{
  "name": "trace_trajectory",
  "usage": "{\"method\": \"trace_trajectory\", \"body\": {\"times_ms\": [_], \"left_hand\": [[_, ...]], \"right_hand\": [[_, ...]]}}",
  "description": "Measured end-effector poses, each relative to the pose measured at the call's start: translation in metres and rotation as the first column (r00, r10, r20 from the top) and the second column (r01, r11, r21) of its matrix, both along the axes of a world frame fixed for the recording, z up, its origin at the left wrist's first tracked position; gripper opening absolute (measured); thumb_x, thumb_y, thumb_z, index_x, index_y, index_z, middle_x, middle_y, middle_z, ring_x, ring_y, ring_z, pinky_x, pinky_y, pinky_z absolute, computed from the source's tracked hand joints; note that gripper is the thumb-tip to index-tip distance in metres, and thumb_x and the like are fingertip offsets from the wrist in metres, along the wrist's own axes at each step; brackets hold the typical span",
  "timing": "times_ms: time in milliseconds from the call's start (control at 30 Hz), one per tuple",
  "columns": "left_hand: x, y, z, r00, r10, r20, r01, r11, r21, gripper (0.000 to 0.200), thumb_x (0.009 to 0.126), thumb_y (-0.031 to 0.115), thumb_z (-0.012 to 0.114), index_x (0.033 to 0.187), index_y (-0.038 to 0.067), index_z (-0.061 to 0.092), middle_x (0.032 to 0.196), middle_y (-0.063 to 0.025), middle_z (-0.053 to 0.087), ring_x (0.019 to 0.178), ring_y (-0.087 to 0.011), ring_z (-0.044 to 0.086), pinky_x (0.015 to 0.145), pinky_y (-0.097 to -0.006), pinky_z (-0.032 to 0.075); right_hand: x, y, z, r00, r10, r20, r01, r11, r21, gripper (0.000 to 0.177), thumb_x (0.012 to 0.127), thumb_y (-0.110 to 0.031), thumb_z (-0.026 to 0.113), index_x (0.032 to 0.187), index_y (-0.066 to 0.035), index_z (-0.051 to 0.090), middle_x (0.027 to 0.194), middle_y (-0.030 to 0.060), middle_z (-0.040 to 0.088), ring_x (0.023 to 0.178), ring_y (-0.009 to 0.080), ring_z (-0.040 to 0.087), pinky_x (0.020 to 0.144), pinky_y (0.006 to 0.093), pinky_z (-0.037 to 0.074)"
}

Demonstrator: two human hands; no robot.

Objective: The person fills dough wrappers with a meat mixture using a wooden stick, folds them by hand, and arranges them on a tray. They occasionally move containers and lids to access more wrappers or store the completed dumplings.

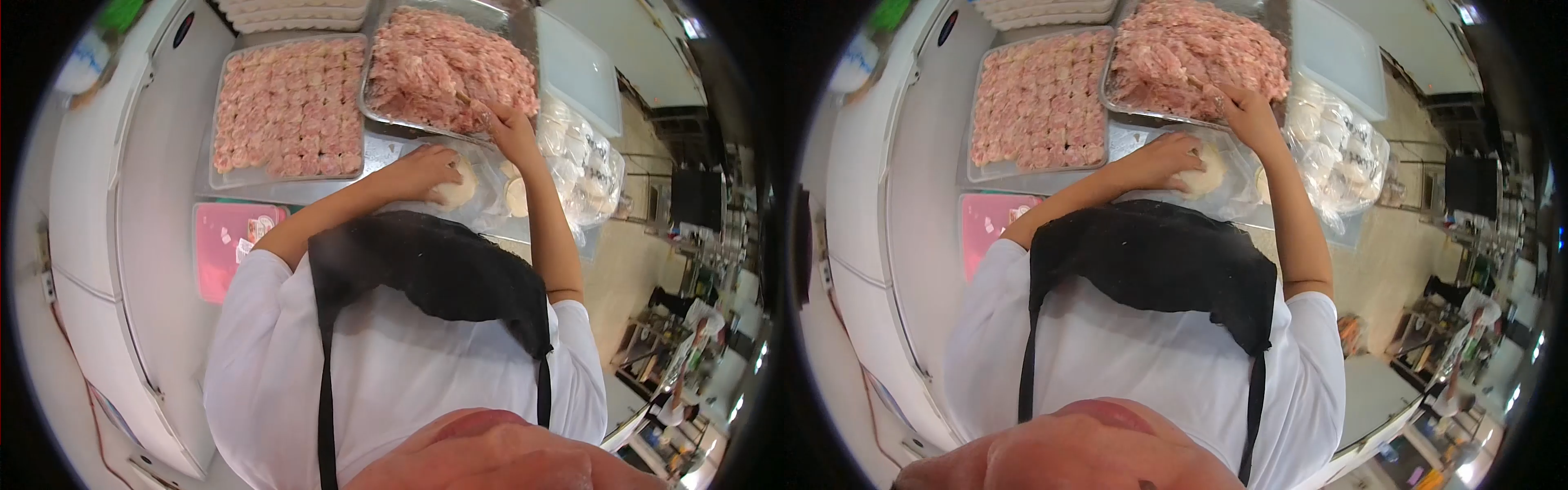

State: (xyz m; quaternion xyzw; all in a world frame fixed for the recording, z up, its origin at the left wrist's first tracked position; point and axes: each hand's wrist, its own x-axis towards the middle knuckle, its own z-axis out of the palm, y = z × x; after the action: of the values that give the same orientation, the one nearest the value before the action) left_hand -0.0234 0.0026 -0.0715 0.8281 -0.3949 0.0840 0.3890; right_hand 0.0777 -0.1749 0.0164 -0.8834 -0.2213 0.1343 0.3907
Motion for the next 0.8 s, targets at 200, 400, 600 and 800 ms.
{"method": "trace_trajectory", "body": {"times_ms": [200, 400, 600, 800], "left_hand": [[0.016, -0.002, -0.003, 0.95, -0.016, -0.31, -0.025, 0.991, -0.128, 0.021, 0.084, 0.026, 0.062, 0.086, 0.006, 0.068, 0.089, -0.0114, 0.059, 0.092, -0.0292, 0.056, 0.082, -0.0384, 0.045], [0.013, -0.005, 0.039, 0.811, 0.177, -0.558, -0.309, 0.939, -0.15, 0.019, 0.083, 0.019, 0.066, 0.088, 0.001, 0.065, 0.084, -0.0096, 0.062, 0.082, -0.0236, 0.06, 0.075, -0.0343, 0.046], [0.012, -0.022, 0.068, 0.862, 0.507, -0.016, -0.501, 0.846, -0.182, 0.024, 0.078, 0.027, 0.07, 0.077, 0.004, 0.061, 0.083, -0.0078, 0.061, 0.084, -0.0269, 0.057, 0.075, -0.037, 0.045], [-0.012, -0.035, 0.025, 0.973, 0.204, -0.111, -0.185, 0.969, 0.165, 0.026, 0.074, 0.027, 0.073, 0.085, 0.006, 0.062, 0.098, -0.0076, 0.057, 0.098, -0.031, 0.052, 0.083, -0.0408, 0.044]], "right_hand": [[-0.004, -0.019, -0.005, 0.996, -0.079, -0.033, 0.085, 0.928, 0.363, 0.029, 0.092, -0.027, 0.059, 0.103, -0.002, 0.068, 0.07, -0.0053, 0.05, 0.063, 0.0056, 0.044, 0.06, 0.0215, 0.039], [-0.006, -0.035, 0.006, 0.93, -0.181, -0.32, 0.306, 0.864, 0.4, 0.027, 0.092, -0.029, 0.059, 0.09, -0.004, 0.066, 0.069, -0.0054, 0.047, 0.061, 0.0049, 0.039, 0.054, 0.0218, 0.031], [0.008, -0.061, -0.002, 0.95, -0.066, -0.304, 0.206, 0.865, 0.457, 0.028, 0.091, -0.029, 0.061, 0.096, -0.003, 0.07, 0.07, -0.0056, 0.05, 0.066, 0.0051, 0.044, 0.059, 0.0217, 0.04], [0.016, -0.072, 0.006, 0.959, -0.021, -0.284, 0.158, 0.868, 0.47, 0.029, 0.093, -0.032, 0.058, 0.082, -0.006, 0.065, 0.063, -0.0066, 0.044, 0.058, 0.005, 0.035, 0.052, 0.0216, 0.026]]}}
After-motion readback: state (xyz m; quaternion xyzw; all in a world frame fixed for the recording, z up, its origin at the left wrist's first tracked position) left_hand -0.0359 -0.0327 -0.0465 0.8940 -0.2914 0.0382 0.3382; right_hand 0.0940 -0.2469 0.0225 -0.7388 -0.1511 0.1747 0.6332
